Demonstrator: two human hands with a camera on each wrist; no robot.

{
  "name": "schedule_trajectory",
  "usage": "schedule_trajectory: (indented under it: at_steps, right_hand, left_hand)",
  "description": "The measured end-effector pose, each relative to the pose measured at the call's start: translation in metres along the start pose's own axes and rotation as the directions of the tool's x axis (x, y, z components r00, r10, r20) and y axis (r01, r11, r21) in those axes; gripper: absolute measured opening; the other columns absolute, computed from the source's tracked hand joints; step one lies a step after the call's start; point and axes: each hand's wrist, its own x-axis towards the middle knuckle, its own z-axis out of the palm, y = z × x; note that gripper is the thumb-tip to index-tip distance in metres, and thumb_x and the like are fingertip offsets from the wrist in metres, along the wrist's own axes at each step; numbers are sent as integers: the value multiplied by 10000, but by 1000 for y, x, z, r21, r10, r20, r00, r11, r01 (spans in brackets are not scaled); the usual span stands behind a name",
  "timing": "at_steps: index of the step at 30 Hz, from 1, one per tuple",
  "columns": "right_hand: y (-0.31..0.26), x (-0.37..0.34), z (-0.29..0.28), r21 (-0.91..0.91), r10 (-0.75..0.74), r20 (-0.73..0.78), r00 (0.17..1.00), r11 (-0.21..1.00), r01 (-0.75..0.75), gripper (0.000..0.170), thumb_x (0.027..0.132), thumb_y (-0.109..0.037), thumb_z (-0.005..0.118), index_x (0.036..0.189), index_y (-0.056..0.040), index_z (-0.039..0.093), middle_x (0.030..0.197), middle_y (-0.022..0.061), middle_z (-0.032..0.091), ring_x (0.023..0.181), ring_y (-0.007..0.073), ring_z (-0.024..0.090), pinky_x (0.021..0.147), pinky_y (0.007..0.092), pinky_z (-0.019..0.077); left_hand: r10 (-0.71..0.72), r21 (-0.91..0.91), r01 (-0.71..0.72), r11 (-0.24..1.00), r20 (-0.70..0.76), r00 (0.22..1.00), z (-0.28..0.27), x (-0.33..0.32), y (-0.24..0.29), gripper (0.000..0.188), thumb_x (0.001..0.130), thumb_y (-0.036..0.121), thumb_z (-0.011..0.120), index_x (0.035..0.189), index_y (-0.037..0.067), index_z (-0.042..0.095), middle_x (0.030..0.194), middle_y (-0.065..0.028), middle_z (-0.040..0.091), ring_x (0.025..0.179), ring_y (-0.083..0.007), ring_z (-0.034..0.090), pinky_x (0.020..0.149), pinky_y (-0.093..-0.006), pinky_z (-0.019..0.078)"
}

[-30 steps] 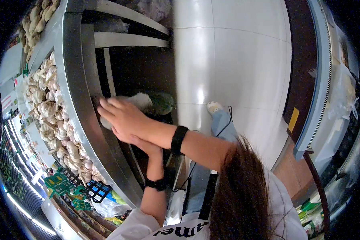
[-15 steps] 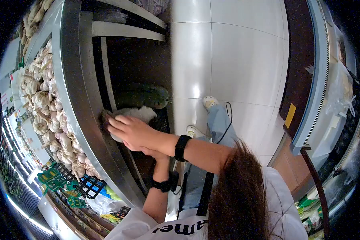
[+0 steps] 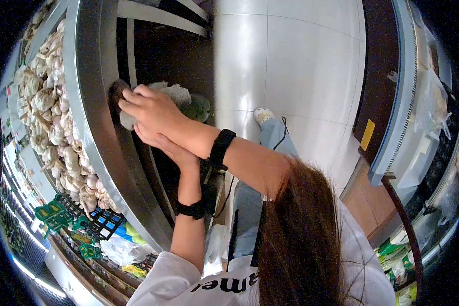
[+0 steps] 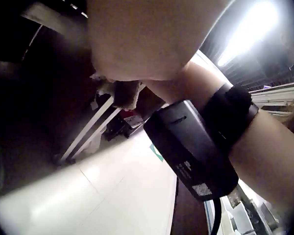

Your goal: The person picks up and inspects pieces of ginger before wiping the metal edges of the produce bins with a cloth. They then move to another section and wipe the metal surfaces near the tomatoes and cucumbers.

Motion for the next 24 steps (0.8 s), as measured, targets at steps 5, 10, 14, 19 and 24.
schedule_trajectory:
  at_steps: [5, 10, 14, 19, 24]
  right_hand:
    - [-41, -50, 5, 62, 4, 152, 988, 998, -14, 554, 550, -139, 665, 1085, -20, 585, 1126, 134, 554, 927, 270, 530, 722, 348, 508]
    - [-75, -113, 15, 140, -41, 316, 948, 990, -3, 576, 569, -152, 671, 1124, -34, 571, 1178, 103, 534, 919, 230, 517, 751, 333, 495]
    - [-97, -132, 19, 153, -25, 324, 946, 988, -27, 608, 578, -140, 654, 1167, -37, 543, 1234, 112, 506, 920, 230, 510, 763, 324, 482]
    - [-101, -126, 21, 167, 101, 188, 977, 977, -133, 691, 601, -100, 616, 1273, -46, 464, 1287, 155, 466, 945, 274, 506, 818, 357, 466]
    - [-64, -111, 18, 179, 337, 26, 941, 924, -337, 719, 634, 41, 493, 1338, -76, 406, 1331, 181, 428, 1049, 341, 464, 900, 377, 425]
  left_hand:
    - [-275, -156, 275, 948, 28, 961, -52, -64, -57, 849, 867, 671, 198, 1371, -11, 219, 1374, -185, 321, 1231, -293, 367, 1034, -398, 288]
    - [-392, -121, 394, 911, 40, 919, -95, -128, -59, 971, 812, 745, 120, 1282, -76, 341, 1276, -208, 425, 1201, -296, 411, 1004, -399, 319]
    - [-389, -30, 389, 921, -9, 921, -114, -149, -61, 978, 810, 744, 105, 1269, -82, 359, 1262, -207, 444, 1208, -296, 408, 1013, -397, 306]
    - [-197, 3, 197, 980, -9, 980, -125, -134, -71, 855, 862, 646, 224, 1335, -65, 262, 1367, -219, 295, 1277, -315, 297, 1026, -411, 275]
    - [81, 313, -137, 940, 187, 979, -102, -79, -28, 722, 912, 432, 412, 1384, -48, 150, 1445, -231, 123, 1332, -367, 159, 1066, -434, 174]
